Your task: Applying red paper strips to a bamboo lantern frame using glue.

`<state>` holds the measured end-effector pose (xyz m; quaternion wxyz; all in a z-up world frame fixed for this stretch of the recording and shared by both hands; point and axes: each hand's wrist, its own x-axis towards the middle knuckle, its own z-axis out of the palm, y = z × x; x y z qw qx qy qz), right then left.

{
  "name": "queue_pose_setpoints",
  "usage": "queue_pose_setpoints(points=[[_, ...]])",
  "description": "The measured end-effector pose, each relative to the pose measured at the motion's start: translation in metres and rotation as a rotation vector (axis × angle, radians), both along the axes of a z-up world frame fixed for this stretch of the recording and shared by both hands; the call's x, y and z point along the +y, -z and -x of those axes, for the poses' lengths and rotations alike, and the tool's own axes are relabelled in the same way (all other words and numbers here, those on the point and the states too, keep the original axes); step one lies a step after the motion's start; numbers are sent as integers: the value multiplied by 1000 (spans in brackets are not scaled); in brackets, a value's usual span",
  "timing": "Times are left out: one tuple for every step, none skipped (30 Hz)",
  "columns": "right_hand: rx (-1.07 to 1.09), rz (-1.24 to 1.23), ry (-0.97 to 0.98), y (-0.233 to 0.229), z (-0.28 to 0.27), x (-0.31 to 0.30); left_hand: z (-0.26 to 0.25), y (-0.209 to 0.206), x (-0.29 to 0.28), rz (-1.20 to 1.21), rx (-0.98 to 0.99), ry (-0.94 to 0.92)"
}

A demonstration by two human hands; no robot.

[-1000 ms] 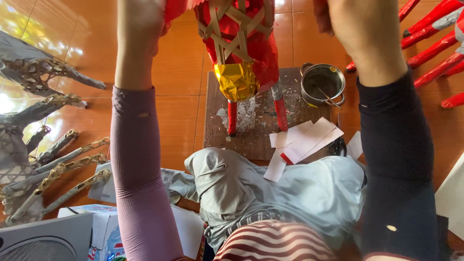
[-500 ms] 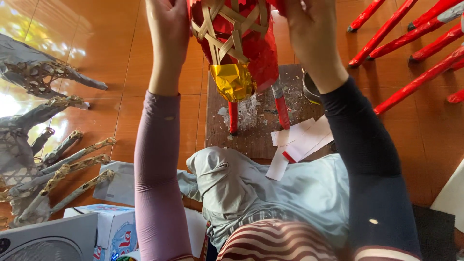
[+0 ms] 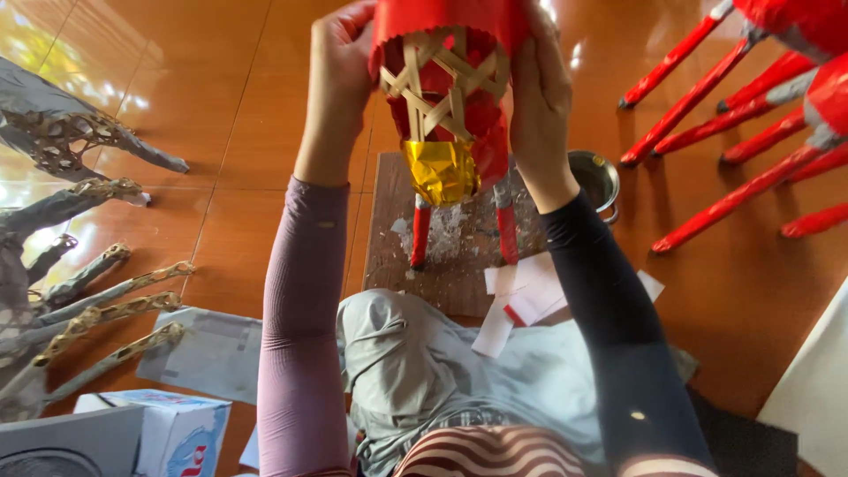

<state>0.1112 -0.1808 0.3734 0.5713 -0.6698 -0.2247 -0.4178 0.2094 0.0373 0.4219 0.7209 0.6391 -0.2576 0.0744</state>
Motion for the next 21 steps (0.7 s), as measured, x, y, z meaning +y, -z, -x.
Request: queue_pose_setpoints(points=[[-11, 13, -5, 1, -2, 2, -5, 9, -3, 13, -11, -5], [31, -40, -101, 2, -3, 4, -10, 17, -6, 33, -11, 7], [74, -92, -198, 3, -6, 6, -16, 24, -10, 52, -11, 18], [64, -78, -203, 7, -10, 6, -10, 22, -14, 64, -23, 13], [45, -111, -230, 13, -12, 8, -3, 21, -17, 120, 18, 71], [26, -145, -257, 18, -15, 9, 4, 20, -20, 175, 58, 129], [24, -137, -262, 41, -26, 4, 3, 27, -20, 182, 54, 125], [22, 84, -29, 64, -37, -1, 3, 34, -21, 220, -28, 226], [18, 300, 207, 87, -47, -6, 3, 42, -21, 254, -107, 328], [16, 304, 205, 87, -50, -4, -3, 54, -20, 257, -110, 325], [188, -297, -312, 89, -52, -3, -7, 67, -21, 303, 9, 395], [351, -900, -829, 90, -54, -3, -13, 80, -22, 348, 129, 465], [352, -903, -825, 95, -52, -4, -29, 103, -25, 348, 133, 467], [184, -329, -366, 100, -50, -5, -45, 127, -28, 422, 149, 510], [15, 240, 97, 105, -47, -6, -61, 150, -31, 496, 167, 552], [21, 238, 101, 111, -53, -9, -60, 150, -30, 495, 173, 555], [183, -65, -189, 118, -58, -10, -58, 150, -28, 455, 94, 555], [340, -373, -476, 125, -63, -12, -56, 151, -27, 414, 15, 556], [348, -383, -472, 125, -61, -14, -61, 155, -24, 410, 28, 557], [193, -46, -154, 126, -60, -15, -67, 160, -23, 365, -8, 543], [39, 291, 163, 127, -57, -17, -71, 166, -21, 321, -42, 529]])
